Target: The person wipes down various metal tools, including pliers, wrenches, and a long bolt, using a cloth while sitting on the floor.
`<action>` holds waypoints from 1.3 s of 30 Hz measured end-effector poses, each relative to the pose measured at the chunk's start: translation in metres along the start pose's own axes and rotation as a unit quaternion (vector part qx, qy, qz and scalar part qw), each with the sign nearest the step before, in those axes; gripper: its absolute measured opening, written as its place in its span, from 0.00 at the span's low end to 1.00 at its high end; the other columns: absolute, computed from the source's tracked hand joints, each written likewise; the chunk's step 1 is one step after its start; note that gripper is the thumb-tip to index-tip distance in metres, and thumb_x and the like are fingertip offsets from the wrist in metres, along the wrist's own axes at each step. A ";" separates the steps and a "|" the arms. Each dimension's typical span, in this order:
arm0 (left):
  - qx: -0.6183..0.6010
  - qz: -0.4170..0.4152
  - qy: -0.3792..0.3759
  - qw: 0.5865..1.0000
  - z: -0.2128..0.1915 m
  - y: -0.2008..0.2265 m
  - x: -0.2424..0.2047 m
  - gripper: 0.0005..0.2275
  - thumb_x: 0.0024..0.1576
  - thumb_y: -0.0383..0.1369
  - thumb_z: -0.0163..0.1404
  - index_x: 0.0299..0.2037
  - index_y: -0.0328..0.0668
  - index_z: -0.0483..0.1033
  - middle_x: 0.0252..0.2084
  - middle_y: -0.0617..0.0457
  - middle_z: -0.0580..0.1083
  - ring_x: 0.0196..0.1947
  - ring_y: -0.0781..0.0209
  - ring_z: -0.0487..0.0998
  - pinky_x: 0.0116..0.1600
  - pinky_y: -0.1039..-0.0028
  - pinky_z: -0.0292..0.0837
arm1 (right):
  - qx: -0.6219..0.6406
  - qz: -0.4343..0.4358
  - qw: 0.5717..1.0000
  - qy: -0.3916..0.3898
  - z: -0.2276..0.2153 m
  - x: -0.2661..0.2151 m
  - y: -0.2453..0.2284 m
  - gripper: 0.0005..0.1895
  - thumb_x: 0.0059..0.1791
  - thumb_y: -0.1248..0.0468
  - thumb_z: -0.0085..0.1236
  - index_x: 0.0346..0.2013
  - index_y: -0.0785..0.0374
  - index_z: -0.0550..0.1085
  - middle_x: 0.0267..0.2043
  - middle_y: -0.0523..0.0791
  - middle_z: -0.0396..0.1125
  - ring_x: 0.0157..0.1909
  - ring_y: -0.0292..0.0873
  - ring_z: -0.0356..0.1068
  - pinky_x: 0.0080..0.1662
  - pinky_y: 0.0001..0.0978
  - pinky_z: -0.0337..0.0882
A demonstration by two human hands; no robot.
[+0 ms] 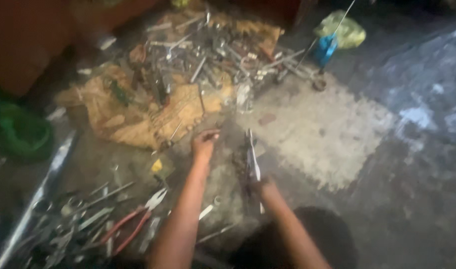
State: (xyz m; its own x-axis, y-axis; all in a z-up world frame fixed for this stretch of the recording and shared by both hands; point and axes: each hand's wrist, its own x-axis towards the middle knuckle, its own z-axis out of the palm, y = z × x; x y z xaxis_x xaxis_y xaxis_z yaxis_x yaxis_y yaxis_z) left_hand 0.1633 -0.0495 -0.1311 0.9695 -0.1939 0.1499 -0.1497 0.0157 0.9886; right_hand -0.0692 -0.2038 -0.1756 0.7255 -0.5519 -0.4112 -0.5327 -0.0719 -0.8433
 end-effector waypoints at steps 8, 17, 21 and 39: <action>0.211 0.042 -0.001 0.977 -0.005 0.122 -0.089 0.11 0.53 0.27 0.60 0.45 0.36 0.79 0.33 0.49 0.79 0.35 0.56 0.80 0.44 0.67 0.74 | -0.038 -0.098 0.989 -0.104 -0.007 -0.060 -0.047 0.29 0.44 0.63 0.60 0.61 0.60 0.71 0.53 0.47 0.71 0.52 0.41 0.68 0.52 0.33 0.67; 0.176 0.049 0.070 0.981 -0.013 0.150 -0.109 0.24 0.52 0.22 0.59 0.60 0.42 0.70 0.32 0.54 0.79 0.37 0.58 0.80 0.48 0.68 0.71 | 0.041 -0.062 0.979 -0.190 -0.018 -0.058 -0.045 0.29 0.48 0.67 0.59 0.66 0.62 0.71 0.48 0.52 0.73 0.46 0.45 0.66 0.48 0.42 0.68; 0.125 0.046 0.083 0.988 -0.011 0.143 -0.105 0.27 0.50 0.22 0.59 0.61 0.42 0.66 0.33 0.53 0.78 0.36 0.57 0.80 0.46 0.68 0.73 | 0.159 -0.079 0.957 -0.230 -0.016 -0.057 -0.037 0.27 0.47 0.66 0.58 0.62 0.63 0.70 0.54 0.45 0.73 0.54 0.40 0.73 0.55 0.36 0.71; 0.220 0.099 0.016 0.970 -0.038 0.147 -0.092 0.23 0.52 0.22 0.57 0.59 0.39 0.68 0.34 0.47 0.79 0.38 0.46 0.81 0.46 0.59 0.73 | -0.141 -0.139 0.970 -0.143 -0.007 -0.098 -0.097 0.19 0.43 0.62 0.63 0.48 0.59 0.76 0.37 0.49 0.77 0.39 0.46 0.77 0.44 0.40 0.75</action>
State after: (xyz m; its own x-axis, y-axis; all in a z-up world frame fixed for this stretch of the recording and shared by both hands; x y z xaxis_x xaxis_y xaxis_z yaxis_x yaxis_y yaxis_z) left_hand 0.0599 0.0077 0.0015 0.9178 -0.2000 0.3430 -0.3950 -0.3722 0.8399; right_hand -0.0919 -0.1489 -0.0514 0.9278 -0.2291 -0.2945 -0.3680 -0.4320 -0.8234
